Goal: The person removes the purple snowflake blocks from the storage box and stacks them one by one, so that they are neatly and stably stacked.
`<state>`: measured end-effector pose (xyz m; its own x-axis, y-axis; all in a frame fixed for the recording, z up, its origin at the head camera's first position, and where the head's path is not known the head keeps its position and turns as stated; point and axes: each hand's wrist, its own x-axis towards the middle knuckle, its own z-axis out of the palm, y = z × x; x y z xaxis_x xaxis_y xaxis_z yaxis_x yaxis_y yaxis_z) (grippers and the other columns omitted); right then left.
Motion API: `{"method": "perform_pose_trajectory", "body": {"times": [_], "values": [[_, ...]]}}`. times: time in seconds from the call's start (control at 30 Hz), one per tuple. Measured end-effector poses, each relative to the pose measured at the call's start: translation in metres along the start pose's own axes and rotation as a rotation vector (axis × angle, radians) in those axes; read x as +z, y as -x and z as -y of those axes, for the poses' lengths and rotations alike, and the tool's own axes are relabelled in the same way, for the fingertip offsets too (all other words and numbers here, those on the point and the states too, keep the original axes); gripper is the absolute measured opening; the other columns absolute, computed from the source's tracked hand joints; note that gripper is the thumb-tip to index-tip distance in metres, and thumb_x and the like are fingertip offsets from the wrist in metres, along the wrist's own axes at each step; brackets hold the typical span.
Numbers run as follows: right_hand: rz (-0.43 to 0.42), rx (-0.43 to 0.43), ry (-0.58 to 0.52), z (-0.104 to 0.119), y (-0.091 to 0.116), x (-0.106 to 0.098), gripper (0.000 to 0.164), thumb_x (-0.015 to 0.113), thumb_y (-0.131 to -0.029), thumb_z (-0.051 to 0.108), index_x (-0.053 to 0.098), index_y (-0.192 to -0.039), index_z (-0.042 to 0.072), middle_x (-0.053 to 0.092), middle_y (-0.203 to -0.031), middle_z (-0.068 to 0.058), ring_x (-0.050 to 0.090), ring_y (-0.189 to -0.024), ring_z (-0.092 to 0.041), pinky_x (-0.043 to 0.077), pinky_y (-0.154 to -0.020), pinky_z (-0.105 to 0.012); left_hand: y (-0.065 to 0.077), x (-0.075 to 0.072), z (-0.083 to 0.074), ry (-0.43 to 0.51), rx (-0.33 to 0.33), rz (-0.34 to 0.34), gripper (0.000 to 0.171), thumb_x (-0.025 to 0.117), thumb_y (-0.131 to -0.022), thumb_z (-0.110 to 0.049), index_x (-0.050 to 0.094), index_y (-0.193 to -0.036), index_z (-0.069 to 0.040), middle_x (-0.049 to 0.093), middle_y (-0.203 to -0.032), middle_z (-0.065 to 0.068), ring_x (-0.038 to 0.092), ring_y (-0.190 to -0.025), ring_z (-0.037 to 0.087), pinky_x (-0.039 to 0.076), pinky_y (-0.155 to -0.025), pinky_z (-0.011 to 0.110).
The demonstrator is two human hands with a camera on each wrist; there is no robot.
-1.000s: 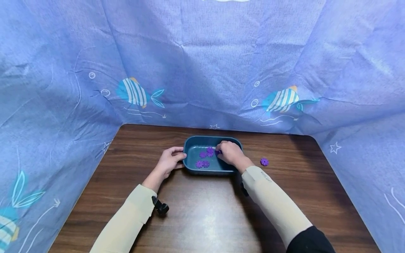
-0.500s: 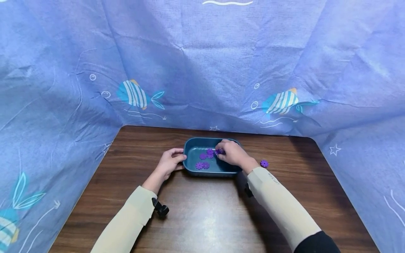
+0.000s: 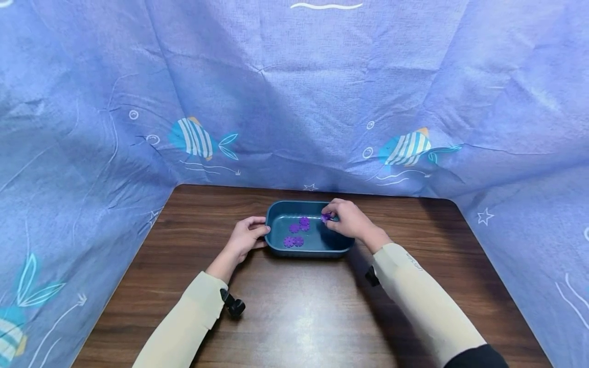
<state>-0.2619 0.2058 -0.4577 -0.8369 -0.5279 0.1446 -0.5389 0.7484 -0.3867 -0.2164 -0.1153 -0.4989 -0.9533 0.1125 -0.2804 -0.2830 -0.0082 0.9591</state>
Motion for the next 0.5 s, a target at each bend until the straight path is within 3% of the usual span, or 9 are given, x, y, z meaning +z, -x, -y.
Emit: {"method": "perform_pose_trajectory", "body": {"times": [0.17,0.5], "values": [[-0.041,0.012,-0.007,-0.008,0.009,-0.007,0.025,0.081,-0.086,0.019,0.077,-0.109,0.008,0.07,-0.103,-0.003,0.063,-0.087,-0.019,0.055,-0.074,-0.034,0.001,-0.001,0.001,-0.008,0.007,0.002,0.043,0.066,-0.098,-0.007,0.056,-0.139,0.003,0.06,-0.134,0.028,0.068,-0.105,0.025,0.063,-0.088,0.046],[-0.114,0.018,-0.035,-0.025,0.028,-0.019,0.022,0.08,-0.086,0.019,0.078,-0.106,0.008,0.069,-0.101,-0.004,0.066,-0.086,-0.021,0.057,-0.073,-0.035,0.003,0.0,0.0,-0.003,0.005,-0.004,0.043,0.066,-0.098,-0.006,0.057,-0.139,0.002,0.06,-0.134,0.027,0.067,-0.107,0.026,0.063,-0.087,0.044]]}}
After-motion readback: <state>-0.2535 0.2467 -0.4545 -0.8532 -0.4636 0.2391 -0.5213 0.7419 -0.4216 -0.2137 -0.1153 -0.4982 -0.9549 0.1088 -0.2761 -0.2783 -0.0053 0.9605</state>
